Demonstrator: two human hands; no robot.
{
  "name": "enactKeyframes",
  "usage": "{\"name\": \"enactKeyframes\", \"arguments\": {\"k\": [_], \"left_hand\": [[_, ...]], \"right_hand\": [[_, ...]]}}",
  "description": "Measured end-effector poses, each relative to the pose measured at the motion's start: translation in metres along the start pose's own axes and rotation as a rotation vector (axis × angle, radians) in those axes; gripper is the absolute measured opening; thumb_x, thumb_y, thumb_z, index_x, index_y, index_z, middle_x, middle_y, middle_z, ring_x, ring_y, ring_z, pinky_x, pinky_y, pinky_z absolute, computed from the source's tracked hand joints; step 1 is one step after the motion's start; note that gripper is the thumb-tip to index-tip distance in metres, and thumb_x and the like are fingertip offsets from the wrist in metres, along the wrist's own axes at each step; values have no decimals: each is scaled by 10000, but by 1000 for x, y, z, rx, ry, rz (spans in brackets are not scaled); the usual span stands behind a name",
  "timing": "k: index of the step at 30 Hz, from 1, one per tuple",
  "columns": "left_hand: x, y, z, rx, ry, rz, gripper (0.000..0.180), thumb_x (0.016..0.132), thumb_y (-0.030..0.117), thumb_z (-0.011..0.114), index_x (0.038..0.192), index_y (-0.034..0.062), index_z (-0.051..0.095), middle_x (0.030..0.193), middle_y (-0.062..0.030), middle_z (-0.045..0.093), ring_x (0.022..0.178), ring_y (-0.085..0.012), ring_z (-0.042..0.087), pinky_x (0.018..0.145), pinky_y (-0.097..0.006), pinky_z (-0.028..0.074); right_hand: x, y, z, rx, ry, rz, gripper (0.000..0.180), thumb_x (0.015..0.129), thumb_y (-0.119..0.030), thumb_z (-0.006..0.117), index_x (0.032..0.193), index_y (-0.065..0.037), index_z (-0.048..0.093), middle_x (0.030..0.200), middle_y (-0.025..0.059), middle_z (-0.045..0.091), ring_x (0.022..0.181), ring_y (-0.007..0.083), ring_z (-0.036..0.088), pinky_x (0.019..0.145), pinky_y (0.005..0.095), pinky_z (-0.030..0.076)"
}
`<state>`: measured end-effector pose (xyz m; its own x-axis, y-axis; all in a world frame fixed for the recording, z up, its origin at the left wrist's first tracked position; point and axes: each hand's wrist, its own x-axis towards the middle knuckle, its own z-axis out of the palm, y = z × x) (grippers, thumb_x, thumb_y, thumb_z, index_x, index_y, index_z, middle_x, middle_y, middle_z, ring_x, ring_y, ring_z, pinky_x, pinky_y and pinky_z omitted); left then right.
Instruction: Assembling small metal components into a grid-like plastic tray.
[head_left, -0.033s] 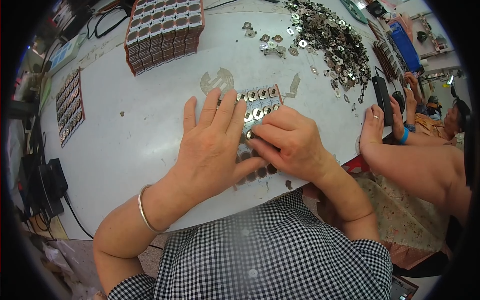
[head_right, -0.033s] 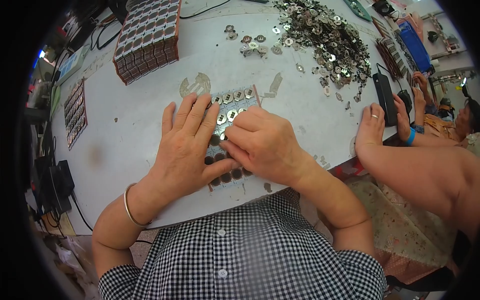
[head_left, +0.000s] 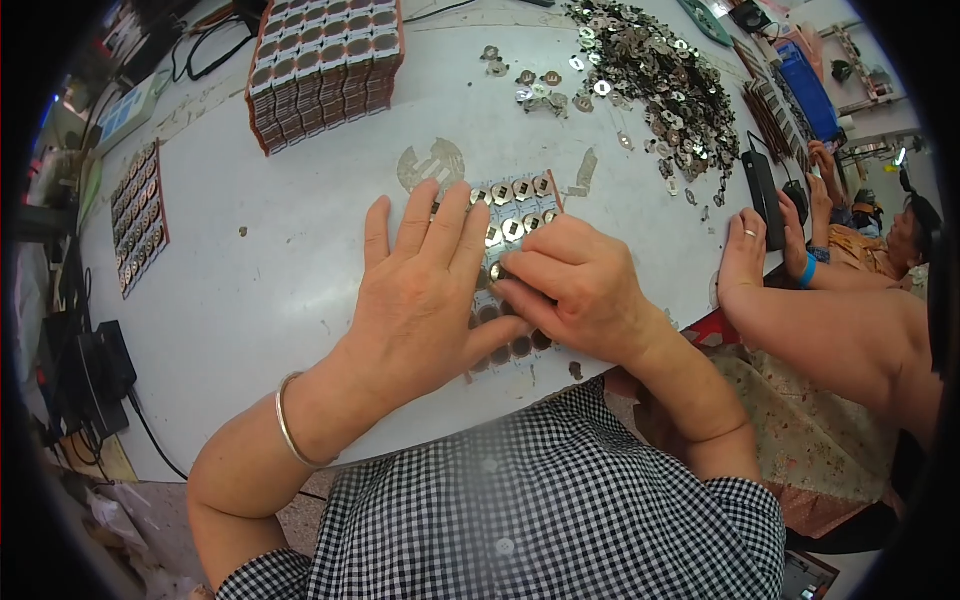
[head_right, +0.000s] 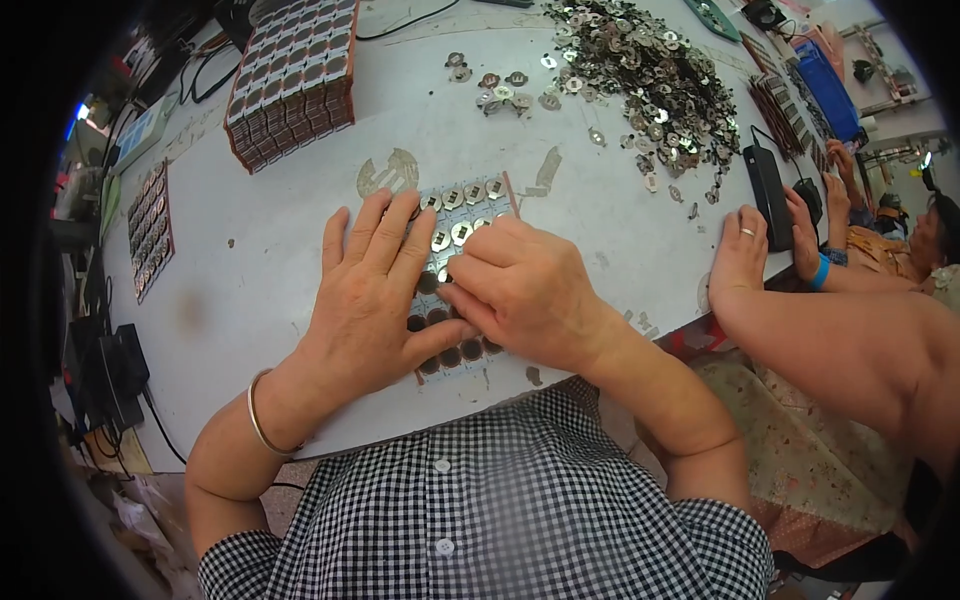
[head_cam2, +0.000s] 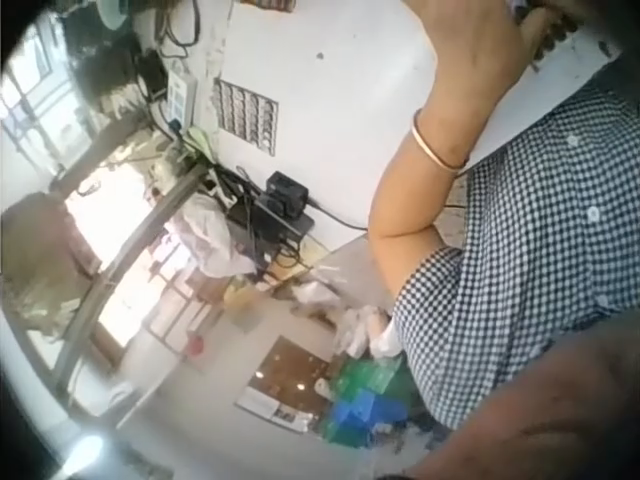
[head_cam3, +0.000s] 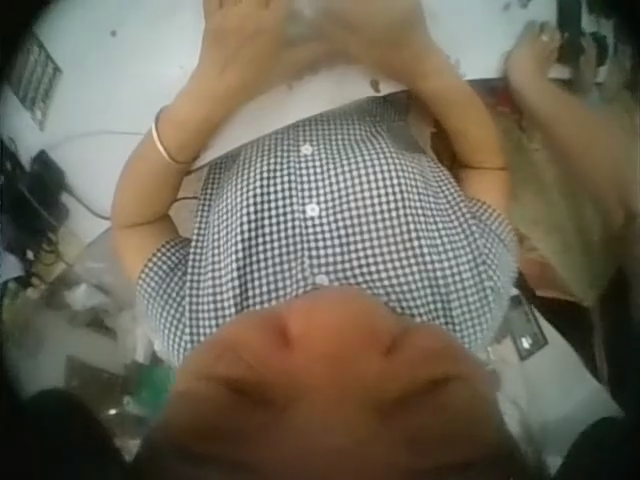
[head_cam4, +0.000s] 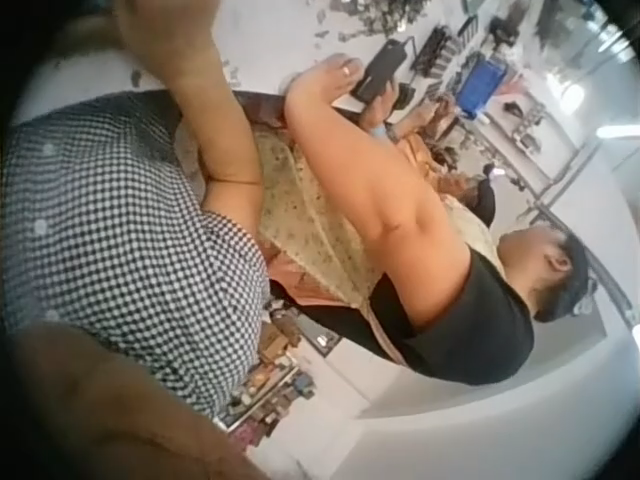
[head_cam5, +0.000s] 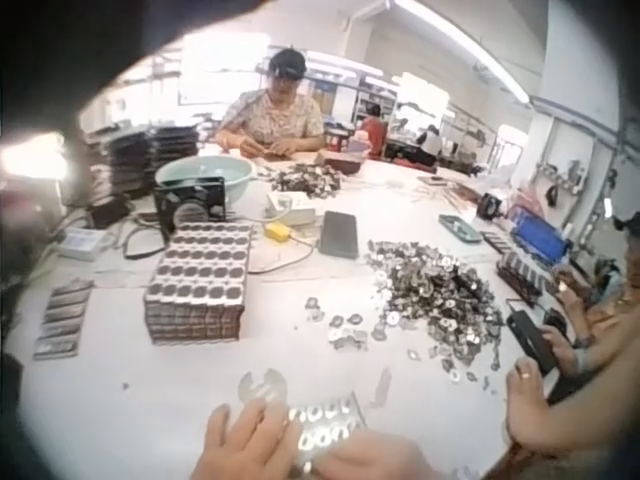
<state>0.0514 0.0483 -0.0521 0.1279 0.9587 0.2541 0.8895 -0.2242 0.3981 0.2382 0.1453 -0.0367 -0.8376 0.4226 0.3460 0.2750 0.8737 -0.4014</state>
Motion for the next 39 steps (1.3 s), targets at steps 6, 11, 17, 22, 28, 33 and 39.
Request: {"name": "enactKeyframes", "arguments": {"k": [6,11,17,22,28,33,39], "left_hand": [[0,-1,-4,6,-40,-3,973,740,526,832,1405,-105,506,1483,-294,465,1431,-468,379,1148,-665,236],[2,-1,-5,25,-48,24,976,748,546,819,1399,-111,506,1475,-296,472,1428,-470,380,1148,-659,237],[2,-1,-4,30,-59,23,985,753,563,810,1397,-116,504,1473,-299,473,1427,-474,377,1149,-657,230],[2,-3,-5,13,-62,21,982,759,560,806,1400,-118,501,1473,-304,471,1429,-479,371,1149,-658,230],[2,-2,-7,19,-101,24,984,766,552,803,1417,-115,486,1502,-303,439,1437,-478,353,1160,-648,206],[4,-2,-6,53,-110,29,971,769,531,800,1418,-118,484,1504,-301,435,1438,-474,351,1161,-634,206],[4,-1,-6,55,-96,35,947,742,502,832,1389,-106,505,1482,-296,455,1417,-470,377,1143,-657,221]], "right_hand": [[9,28,-13,105,103,45,247,793,-109,818,1015,-36,738,927,100,684,764,271,653,670,353,548],[42,100,-19,-175,263,342,245,898,-136,718,1131,-61,729,969,130,691,791,285,669,734,373,545],[61,117,-9,-180,160,233,181,913,-126,696,1071,-54,744,907,121,686,792,290,671,741,389,538],[39,107,-32,-141,282,220,155,903,-47,690,1047,-39,746,889,123,689,794,294,675,739,387,536],[-18,82,-42,-41,143,242,177,915,30,651,1067,-13,731,1023,103,732,845,169,681,748,258,518],[-42,72,-57,16,212,424,192,911,24,657,1084,-13,730,1022,80,733,832,150,664,711,262,508],[-51,48,-59,125,63,589,287,859,-63,741,1143,-26,717,977,51,697,736,111,575,635,251,465]]}}
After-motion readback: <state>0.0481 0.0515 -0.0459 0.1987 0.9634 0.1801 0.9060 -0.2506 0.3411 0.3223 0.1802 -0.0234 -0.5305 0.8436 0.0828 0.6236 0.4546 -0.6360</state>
